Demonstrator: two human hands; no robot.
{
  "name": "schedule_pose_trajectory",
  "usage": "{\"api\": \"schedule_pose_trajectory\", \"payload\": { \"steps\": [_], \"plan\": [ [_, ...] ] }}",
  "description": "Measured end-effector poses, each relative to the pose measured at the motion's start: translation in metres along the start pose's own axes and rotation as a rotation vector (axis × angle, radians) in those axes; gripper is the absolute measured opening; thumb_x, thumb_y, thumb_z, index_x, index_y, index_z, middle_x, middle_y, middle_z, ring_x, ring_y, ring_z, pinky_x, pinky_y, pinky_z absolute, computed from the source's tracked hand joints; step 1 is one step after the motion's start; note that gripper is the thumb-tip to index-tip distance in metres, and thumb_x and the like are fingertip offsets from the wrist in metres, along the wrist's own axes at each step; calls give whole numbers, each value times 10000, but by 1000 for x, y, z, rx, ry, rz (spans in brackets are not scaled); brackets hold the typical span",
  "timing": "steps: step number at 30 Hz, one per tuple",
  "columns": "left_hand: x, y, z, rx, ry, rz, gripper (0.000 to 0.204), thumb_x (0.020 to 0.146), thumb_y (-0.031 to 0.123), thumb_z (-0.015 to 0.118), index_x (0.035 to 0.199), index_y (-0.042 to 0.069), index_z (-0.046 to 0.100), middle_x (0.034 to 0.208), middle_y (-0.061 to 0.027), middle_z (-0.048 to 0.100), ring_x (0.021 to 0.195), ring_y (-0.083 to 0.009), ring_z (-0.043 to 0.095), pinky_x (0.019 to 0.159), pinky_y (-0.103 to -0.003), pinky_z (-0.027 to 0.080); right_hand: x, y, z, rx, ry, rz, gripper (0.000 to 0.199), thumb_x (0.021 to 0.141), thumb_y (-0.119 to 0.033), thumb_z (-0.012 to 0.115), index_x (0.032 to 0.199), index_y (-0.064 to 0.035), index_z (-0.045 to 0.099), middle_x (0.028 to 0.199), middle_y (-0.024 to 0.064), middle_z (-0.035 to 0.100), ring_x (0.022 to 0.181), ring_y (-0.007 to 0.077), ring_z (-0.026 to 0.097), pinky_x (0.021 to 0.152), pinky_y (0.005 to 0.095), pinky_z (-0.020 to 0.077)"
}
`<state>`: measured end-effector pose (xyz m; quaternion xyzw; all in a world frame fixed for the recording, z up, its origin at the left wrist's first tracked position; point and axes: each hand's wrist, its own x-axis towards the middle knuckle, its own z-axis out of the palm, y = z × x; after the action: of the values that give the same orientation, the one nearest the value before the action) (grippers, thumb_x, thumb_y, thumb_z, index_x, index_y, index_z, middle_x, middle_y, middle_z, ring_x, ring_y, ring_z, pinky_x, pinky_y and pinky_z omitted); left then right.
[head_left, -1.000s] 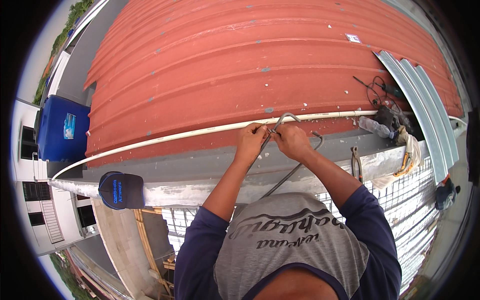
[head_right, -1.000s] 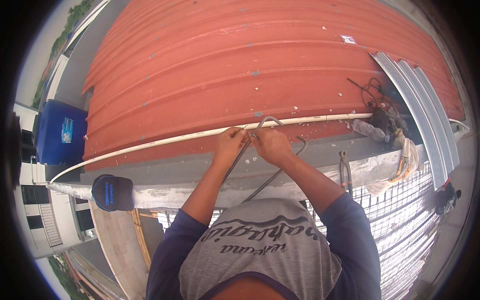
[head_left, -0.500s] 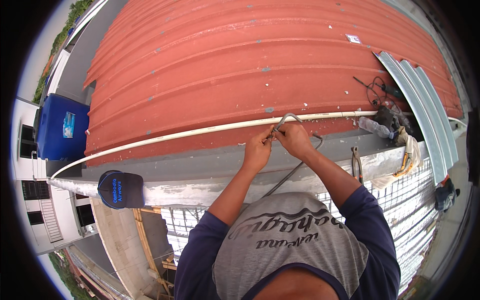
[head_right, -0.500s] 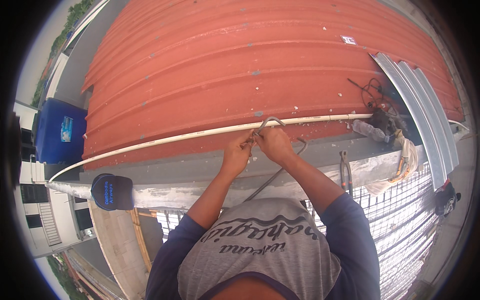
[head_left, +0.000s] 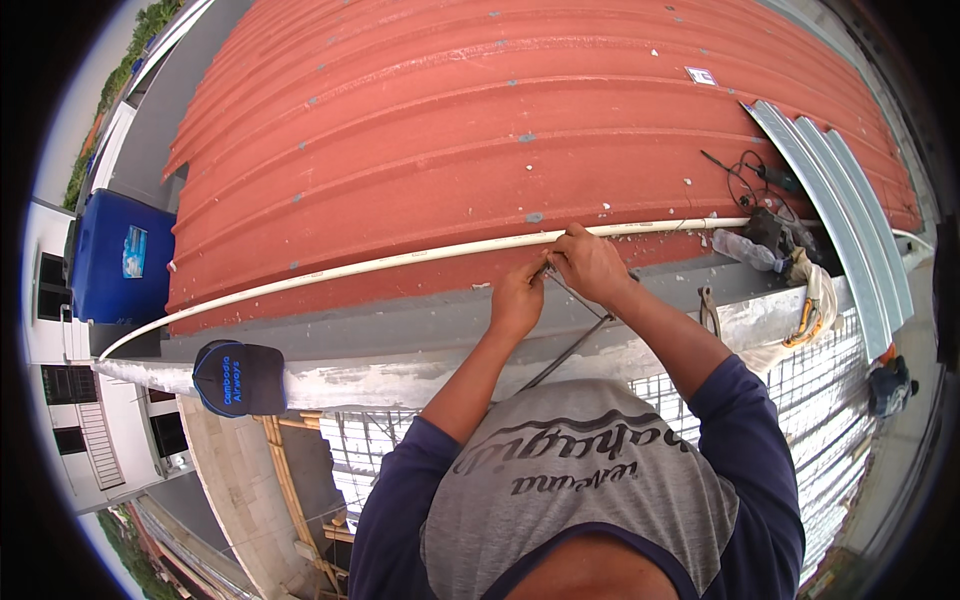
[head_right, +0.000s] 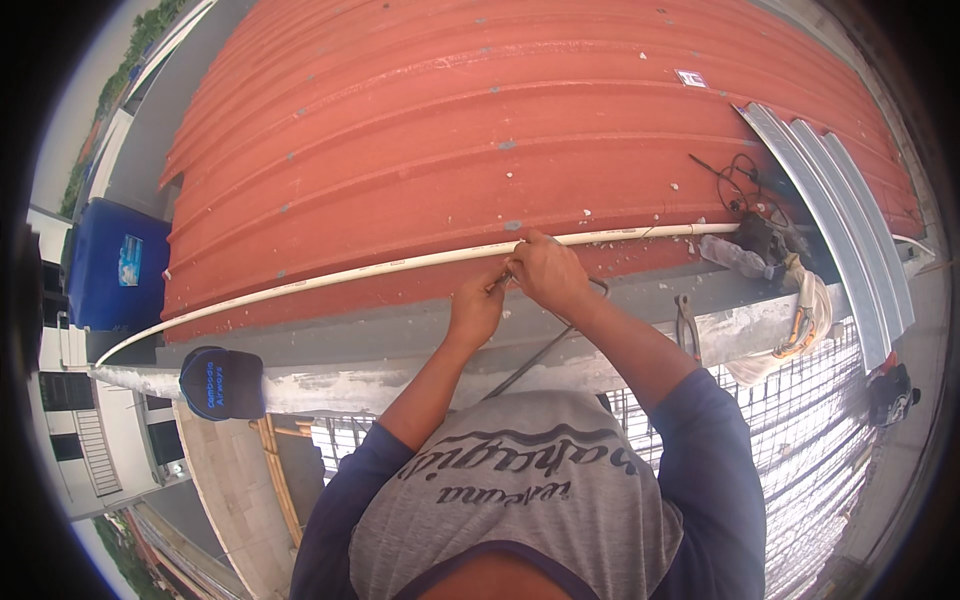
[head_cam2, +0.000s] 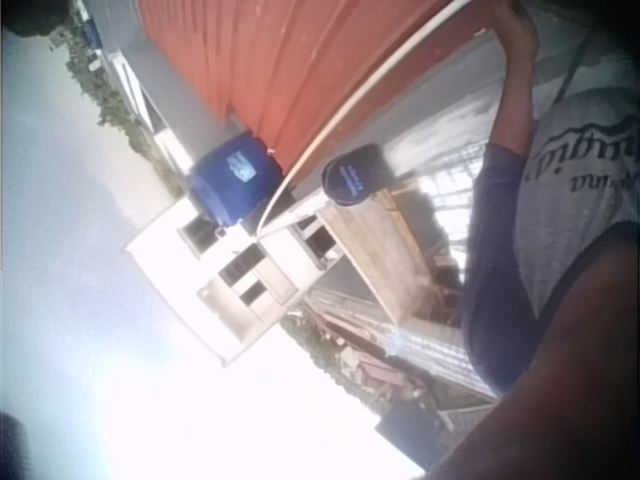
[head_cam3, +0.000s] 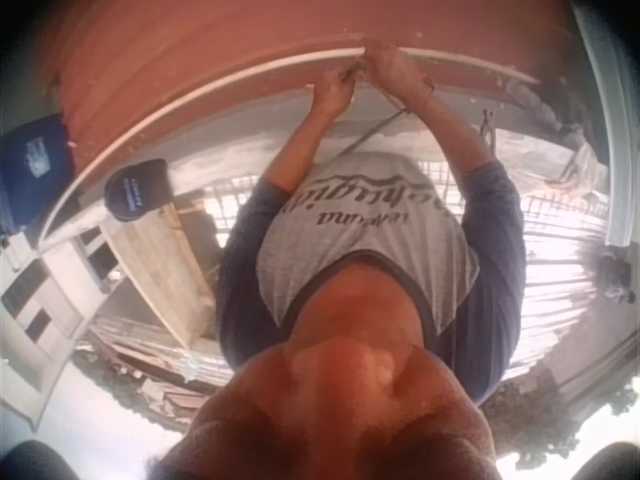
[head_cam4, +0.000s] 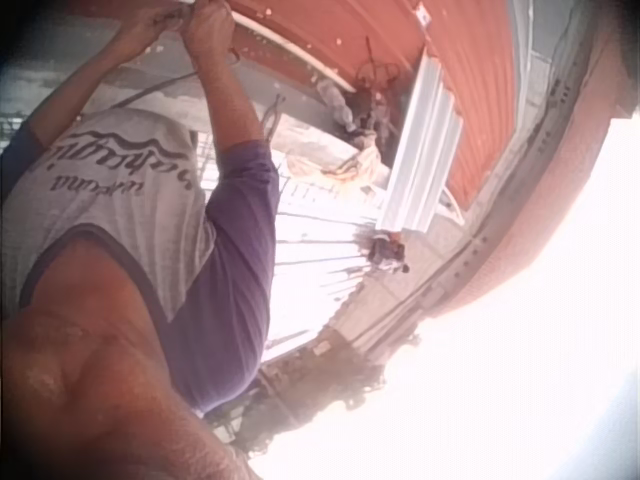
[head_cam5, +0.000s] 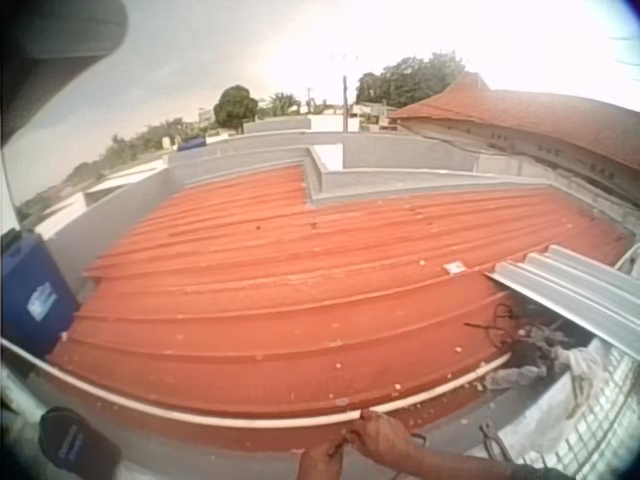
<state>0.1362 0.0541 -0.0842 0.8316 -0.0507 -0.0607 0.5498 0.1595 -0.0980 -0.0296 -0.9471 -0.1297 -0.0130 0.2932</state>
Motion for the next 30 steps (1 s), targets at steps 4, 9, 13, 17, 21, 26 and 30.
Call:
{"api": "schedule_pose_trajectory", "payload": {
  "steps": [4, 9, 13, 17, 21, 26, 30],
  "plan": [
    [3, -5, 3, 40, 4, -40, 428, 855, 68, 560, 1283, 81, 561, 979, -178, 659, 893, -335, 635, 780, -417, 481, 4, 1, 5, -6, -3, 41, 161, 828, -168, 640, 811, -12, 677, 840, 174, 608, 771, 390, 607, 693, 476, 490],
    [21, -4, -11, -176, -244, -262, 414, 902, 139, 525, 1307, 57, 494, 906, -103, 630, 713, -187, 590, 626, -344, 491, 14, 5, 6, -38, -94, 106, 213, 793, -195, 640, 785, 14, 678, 911, 215, 635, 857, 390, 631, 772, 469, 501],
    [31, -1, -31, -607, -475, -579, 348, 965, 242, 498, 1290, 118, 494, 822, -42, 569, 586, -107, 493, 448, -265, 386, 19, -8, -4, -52, -178, 177, 231, 770, -220, 661, 792, 10, 678, 928, 218, 643, 869, 387, 638, 788, 459, 504],
    [34, -3, -28, -673, -486, -551, 286, 988, 278, 491, 1211, 98, 494, 804, -40, 546, 566, -108, 506, 418, -245, 376, 20, -12, -7, 2, -169, 152, 239, 776, -228, 665, 809, 9, 666, 922, 209, 647, 875, 377, 641, 784, 453, 505],
    [49, -14, -18, -720, -481, -553, 237, 970, 240, 539, 1129, 70, 492, 850, -54, 543, 574, -119, 537, 398, -236, 367, 18, -1, 0, -58, -66, -13, 164, 803, -182, 649, 801, -19, 642, 845, 201, 648, 795, 383, 641, 696, 454, 514],
    [47, -18, -11, -701, -472, -535, 219, 960, 208, 558, 1107, 59, 494, 941, -59, 538, 549, -115, 536, 371, -224, 346, 17, -8, -31, -389, -366, -25, 167, 827, -224, 651, 830, -57, 643, 774, 141, 646, 758, 347, 652, 680, 444, 517],
    [44, -10, -13, -644, -420, -513, 232, 953, 195, 558, 1120, 46, 500, 917, -66, 549, 545, -108, 538, 365, -225, 339, 19, -8, -63, -630, -549, -160, 151, 843, -220, 618, 841, -73, 655, 753, 121, 655, 754, 310, 662, 672, 424, 519]
  ]
}}
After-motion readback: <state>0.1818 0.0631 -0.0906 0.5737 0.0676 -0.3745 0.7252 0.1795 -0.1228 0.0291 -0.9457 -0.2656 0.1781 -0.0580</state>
